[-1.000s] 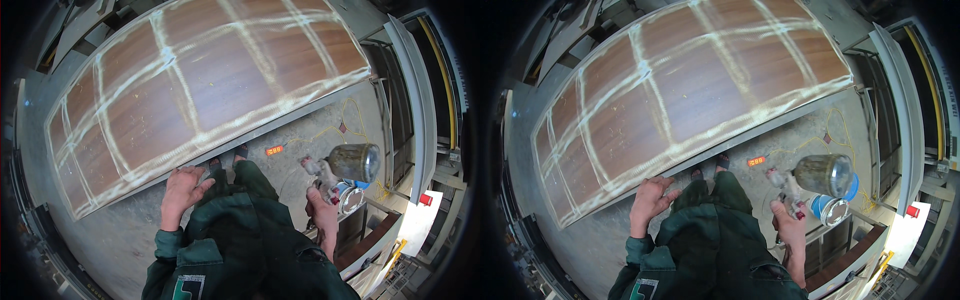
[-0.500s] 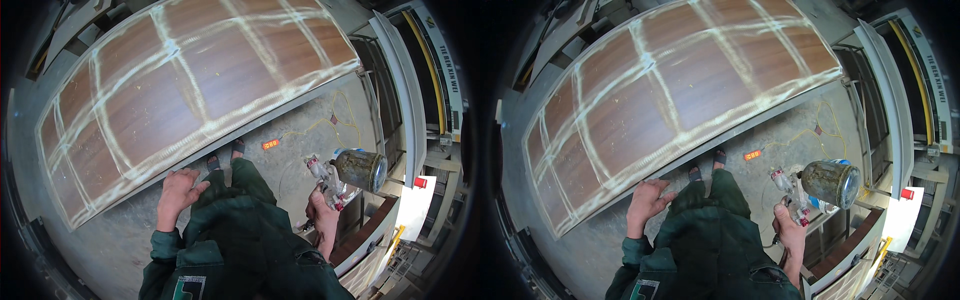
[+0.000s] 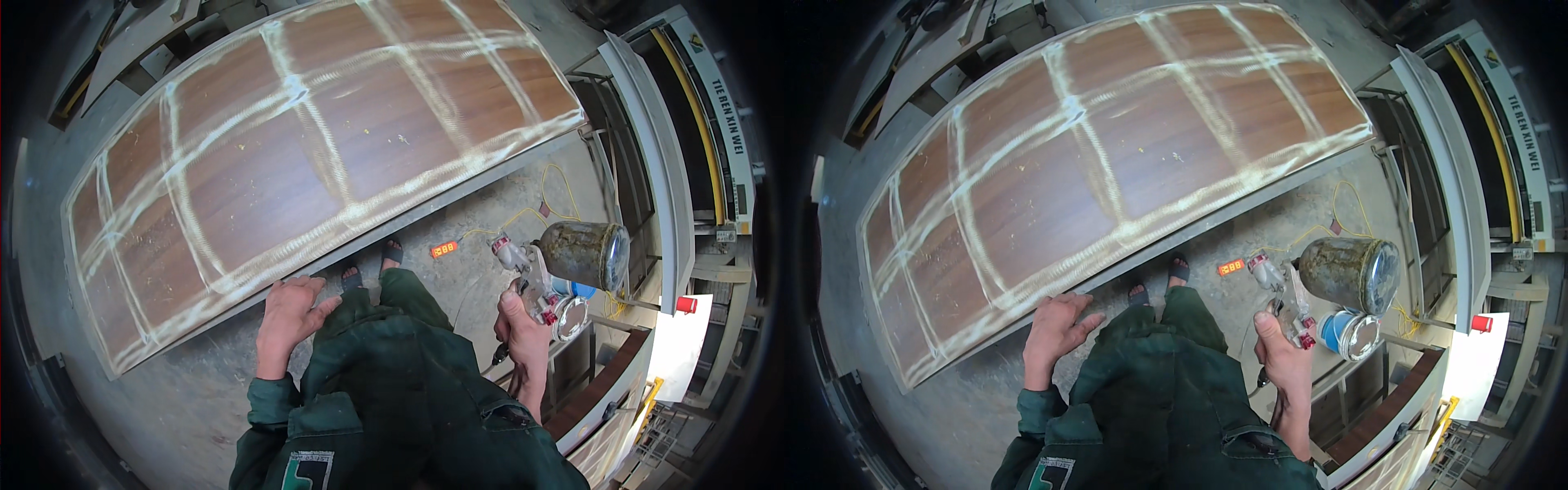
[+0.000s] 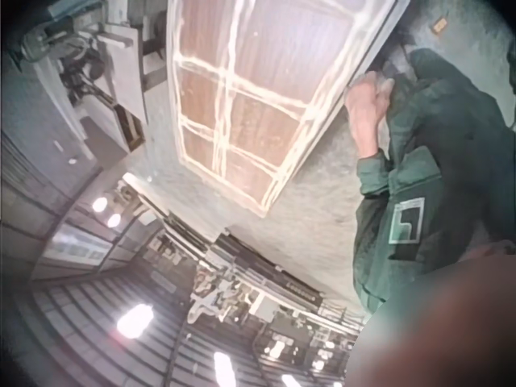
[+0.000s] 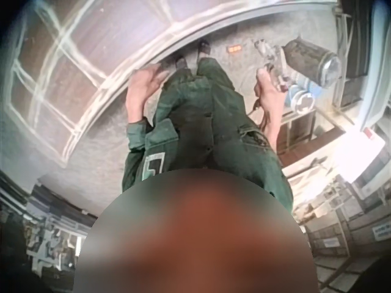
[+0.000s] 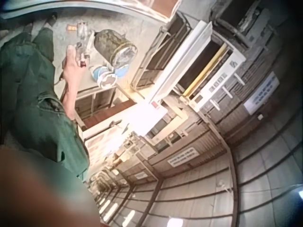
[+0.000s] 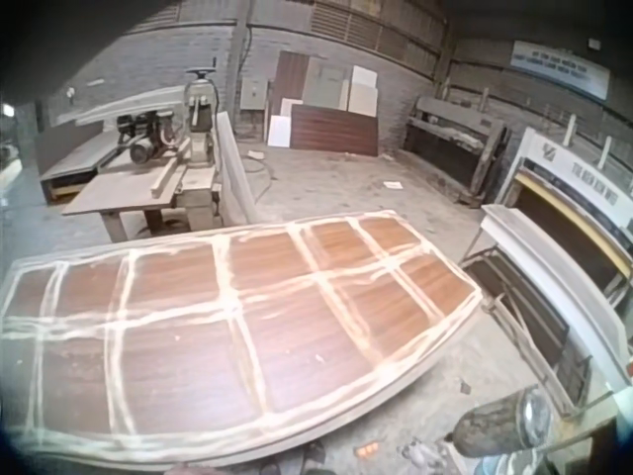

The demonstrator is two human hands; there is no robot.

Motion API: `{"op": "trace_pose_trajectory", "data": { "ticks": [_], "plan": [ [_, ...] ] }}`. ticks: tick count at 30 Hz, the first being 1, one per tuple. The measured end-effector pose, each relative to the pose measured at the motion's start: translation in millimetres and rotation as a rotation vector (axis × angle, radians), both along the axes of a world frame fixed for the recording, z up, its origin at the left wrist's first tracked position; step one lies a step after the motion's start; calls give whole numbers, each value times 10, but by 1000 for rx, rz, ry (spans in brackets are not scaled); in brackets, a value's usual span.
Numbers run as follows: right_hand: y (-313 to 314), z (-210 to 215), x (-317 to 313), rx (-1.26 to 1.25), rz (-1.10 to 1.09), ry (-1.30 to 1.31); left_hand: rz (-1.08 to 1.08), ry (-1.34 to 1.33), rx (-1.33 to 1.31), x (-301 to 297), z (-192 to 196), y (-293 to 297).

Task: Applying a spray coating to a large wooden panel using an industrial spray gun.

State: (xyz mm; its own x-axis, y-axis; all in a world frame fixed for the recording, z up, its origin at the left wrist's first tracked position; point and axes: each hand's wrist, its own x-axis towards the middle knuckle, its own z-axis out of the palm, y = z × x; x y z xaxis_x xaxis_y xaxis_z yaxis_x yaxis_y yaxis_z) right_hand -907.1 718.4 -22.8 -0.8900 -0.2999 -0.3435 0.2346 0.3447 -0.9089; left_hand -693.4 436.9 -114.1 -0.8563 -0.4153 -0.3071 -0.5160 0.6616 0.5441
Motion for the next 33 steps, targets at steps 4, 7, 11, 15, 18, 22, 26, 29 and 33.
{"op": "trace_pose_trajectory", "data": {
  "ticks": [4,7,11,15,18,22,26,29,33],
  "plan": [
    [-133,32,-127,71,-23,62,28,73,-27,47,-50,-11],
    [-123,48,-194,34,-20,79,39,88,-31,24,-38,-29],
    [-183,142,-193,24,14,44,33,33,-6,-88,-7,-36],
    [-202,176,-248,18,61,10,48,69,-15,-196,8,-14],
    [-187,161,-264,9,72,-38,49,55,-9,-244,0,-10],
    [-176,130,-295,3,91,-51,42,57,-13,-238,-23,8],
    [-107,125,-338,-11,149,-24,30,36,-7,-234,-23,11],
    [-73,134,-321,28,184,-12,-4,-6,-13,-218,-3,6],
    [-23,83,-174,47,65,-58,-53,-55,12,-251,12,2]
  ]
}}
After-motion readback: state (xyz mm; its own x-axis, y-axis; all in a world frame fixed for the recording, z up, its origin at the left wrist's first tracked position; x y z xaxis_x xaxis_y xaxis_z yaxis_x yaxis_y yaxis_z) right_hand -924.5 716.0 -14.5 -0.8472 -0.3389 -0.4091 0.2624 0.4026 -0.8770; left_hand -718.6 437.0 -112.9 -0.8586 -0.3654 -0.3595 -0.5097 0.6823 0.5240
